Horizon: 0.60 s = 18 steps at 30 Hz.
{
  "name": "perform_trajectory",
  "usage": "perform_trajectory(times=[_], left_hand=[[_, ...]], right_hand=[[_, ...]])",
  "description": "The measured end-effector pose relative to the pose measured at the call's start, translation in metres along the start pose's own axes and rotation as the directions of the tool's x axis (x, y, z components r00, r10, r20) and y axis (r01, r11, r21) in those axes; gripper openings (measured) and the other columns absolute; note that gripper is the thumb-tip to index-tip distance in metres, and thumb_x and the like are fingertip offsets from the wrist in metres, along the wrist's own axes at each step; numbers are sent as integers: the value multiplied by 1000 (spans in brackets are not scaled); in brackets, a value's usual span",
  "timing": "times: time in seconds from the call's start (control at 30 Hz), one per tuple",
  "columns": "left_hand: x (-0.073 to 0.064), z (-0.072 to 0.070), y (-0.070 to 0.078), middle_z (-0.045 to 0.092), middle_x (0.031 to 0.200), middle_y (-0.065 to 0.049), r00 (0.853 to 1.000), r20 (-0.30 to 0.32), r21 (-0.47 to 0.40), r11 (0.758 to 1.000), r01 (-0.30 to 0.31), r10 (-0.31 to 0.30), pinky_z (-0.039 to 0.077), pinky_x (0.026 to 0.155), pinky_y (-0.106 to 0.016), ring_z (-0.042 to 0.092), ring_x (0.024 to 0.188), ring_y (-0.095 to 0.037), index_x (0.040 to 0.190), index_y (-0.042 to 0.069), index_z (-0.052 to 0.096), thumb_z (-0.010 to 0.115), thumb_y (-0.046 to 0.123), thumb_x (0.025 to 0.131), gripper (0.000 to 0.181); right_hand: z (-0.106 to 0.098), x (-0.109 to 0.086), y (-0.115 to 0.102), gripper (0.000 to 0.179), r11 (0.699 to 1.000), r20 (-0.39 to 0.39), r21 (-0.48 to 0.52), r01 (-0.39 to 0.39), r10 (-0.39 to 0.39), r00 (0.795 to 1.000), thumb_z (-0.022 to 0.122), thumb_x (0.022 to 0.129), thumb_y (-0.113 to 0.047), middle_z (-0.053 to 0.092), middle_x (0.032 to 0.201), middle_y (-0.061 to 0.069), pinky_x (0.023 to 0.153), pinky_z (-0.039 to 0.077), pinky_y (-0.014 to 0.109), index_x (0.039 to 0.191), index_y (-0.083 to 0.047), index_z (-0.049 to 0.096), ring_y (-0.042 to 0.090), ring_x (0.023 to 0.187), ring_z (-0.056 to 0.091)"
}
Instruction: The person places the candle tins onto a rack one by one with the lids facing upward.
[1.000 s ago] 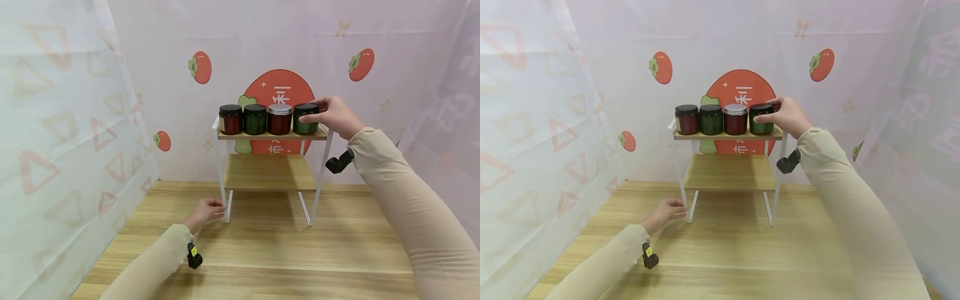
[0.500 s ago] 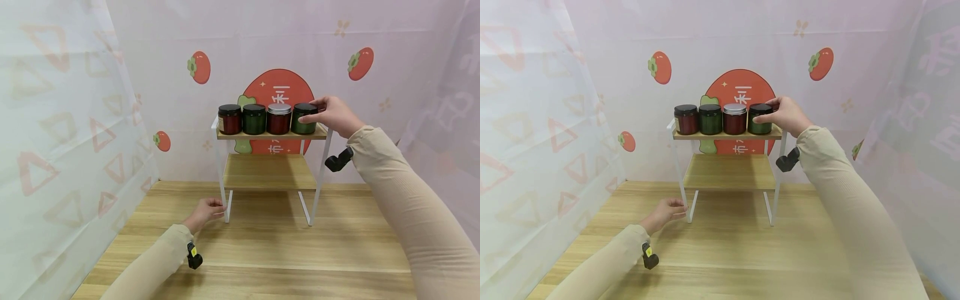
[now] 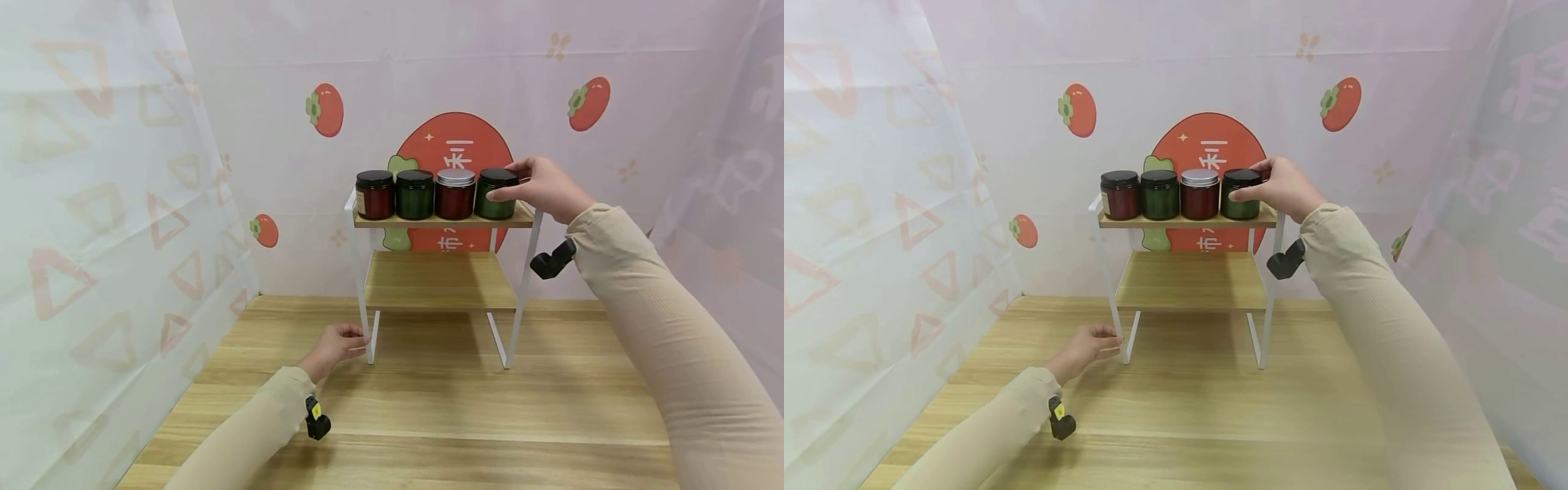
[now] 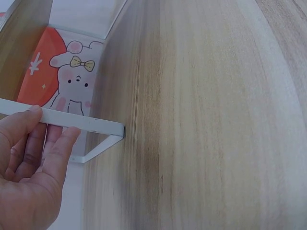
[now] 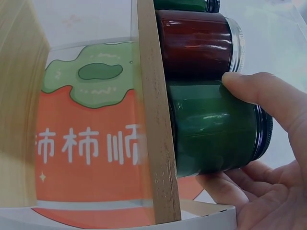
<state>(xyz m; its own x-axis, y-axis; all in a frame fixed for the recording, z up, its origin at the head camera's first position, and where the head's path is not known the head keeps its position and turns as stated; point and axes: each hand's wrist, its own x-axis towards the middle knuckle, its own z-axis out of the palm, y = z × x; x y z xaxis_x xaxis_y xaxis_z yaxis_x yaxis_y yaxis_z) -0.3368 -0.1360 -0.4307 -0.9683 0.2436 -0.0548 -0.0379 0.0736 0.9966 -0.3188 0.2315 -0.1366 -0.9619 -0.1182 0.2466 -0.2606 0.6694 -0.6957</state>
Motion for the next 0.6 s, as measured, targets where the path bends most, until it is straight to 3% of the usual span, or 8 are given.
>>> perform_trajectory(times=[0.37, 0.6], left_hand=[[2, -2, -1, 61, 98, -11, 1000, -1, -12, 1000, 6, -6, 59, 89, -36, 60, 110, -39, 102, -9, 57, 63, -5, 89, 15], [2, -3, -1, 62, 97, -12, 1000, -4, 5, 1000, -9, 9, 59, 88, -37, 64, 103, -33, 101, -10, 58, 64, -4, 89, 15]], right_hand=[[-1, -1, -4, 78, 1000, 29, 6, -2, 2, 1000, 70, 87, -35, 40, 141, 22, 101, 41, 40, 144, 3, 32, 32, 121, 42], [-1, -2, -3, 78, 999, 17, 54, -4, 3, 1000, 70, 88, -35, 40, 142, 21, 107, 39, 44, 146, 2, 32, 31, 125, 43]])
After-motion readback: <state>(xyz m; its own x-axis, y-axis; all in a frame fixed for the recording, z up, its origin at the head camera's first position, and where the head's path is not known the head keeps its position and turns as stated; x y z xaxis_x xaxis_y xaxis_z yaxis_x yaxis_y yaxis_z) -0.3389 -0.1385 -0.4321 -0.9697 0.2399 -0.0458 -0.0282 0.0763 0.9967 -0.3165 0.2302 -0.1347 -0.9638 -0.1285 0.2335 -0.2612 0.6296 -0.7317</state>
